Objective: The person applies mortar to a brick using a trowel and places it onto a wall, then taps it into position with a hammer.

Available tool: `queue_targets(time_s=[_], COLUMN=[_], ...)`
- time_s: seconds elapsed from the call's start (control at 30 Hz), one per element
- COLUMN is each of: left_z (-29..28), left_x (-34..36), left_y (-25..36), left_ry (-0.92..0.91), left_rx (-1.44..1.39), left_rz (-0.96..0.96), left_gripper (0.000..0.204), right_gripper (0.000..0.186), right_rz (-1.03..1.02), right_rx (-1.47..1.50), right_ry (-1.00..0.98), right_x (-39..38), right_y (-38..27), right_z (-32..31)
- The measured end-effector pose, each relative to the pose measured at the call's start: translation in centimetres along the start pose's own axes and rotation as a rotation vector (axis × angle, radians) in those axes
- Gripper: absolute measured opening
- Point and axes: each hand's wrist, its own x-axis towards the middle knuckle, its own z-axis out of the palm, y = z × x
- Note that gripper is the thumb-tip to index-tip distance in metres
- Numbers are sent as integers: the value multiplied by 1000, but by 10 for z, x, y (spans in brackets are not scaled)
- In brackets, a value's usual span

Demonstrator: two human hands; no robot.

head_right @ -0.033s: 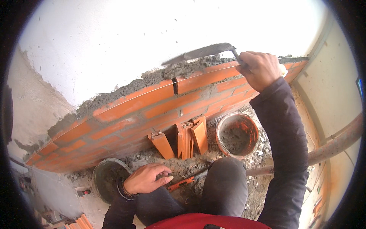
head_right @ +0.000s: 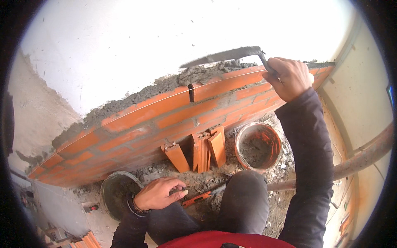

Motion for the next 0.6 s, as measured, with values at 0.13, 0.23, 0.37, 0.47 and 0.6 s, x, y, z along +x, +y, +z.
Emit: queue_targets(time_s=[0.13, 0.23, 0.37, 0.47, 0.6], left_z=[0, 1, 1, -1, 0], left_x=[1, 1, 1, 0, -1], left_y=[-1, -2, -1, -1, -3], left_ry=[1, 0, -3, -1, -6], left_rx=[7, 14, 9, 21, 2], left_rz=[15, 22, 8, 14, -6], left_gripper=[39, 40, 40, 43, 43], right_gripper=[21, 20, 19, 19, 19], right_rz=[-52, -73, -25, -25, 3], right_rx=[59, 34, -19, 27, 14], right_ry=[-28, -41, -31, -30, -38], right_x=[-14, -16, -9, -9, -11], right_y=[3, 8, 15, 17, 15], right_z=[2, 12, 22, 22, 21])
